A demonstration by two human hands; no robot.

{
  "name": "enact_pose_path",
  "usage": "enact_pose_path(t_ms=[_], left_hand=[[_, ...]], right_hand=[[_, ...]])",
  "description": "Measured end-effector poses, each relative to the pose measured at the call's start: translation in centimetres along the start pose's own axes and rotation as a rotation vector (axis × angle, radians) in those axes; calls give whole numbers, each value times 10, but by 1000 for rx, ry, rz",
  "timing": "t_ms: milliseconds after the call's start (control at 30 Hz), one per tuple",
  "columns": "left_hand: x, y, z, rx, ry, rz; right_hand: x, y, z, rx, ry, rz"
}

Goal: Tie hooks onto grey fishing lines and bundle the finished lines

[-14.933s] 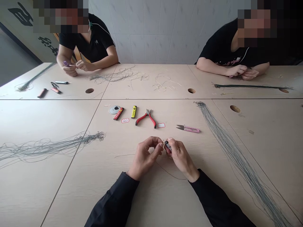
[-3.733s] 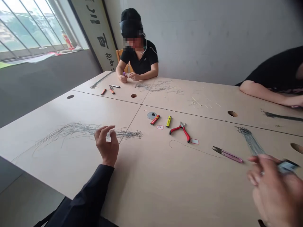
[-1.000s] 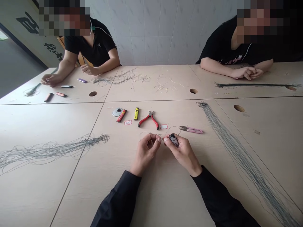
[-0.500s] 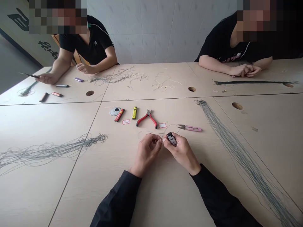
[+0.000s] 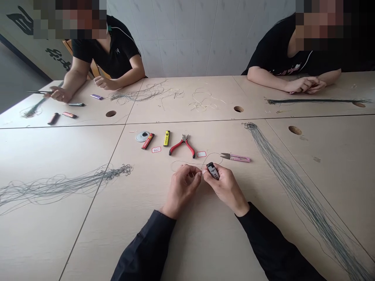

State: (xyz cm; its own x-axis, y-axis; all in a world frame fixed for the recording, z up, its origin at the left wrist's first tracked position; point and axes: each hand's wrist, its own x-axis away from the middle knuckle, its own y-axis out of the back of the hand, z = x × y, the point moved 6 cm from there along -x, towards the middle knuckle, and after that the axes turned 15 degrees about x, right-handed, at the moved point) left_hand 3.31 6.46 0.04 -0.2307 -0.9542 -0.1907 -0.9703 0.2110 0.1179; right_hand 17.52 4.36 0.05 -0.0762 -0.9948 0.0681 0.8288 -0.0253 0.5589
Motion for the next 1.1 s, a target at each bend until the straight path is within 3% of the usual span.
enact_pose_path(t_ms=[233,1100], left_hand=[[1,2,10,61,50,-36],[0,0,9,68,68,-15]], right_hand=[[1,2,0,-15,-16,-10],[0,-3,-4,-16,3,15]])
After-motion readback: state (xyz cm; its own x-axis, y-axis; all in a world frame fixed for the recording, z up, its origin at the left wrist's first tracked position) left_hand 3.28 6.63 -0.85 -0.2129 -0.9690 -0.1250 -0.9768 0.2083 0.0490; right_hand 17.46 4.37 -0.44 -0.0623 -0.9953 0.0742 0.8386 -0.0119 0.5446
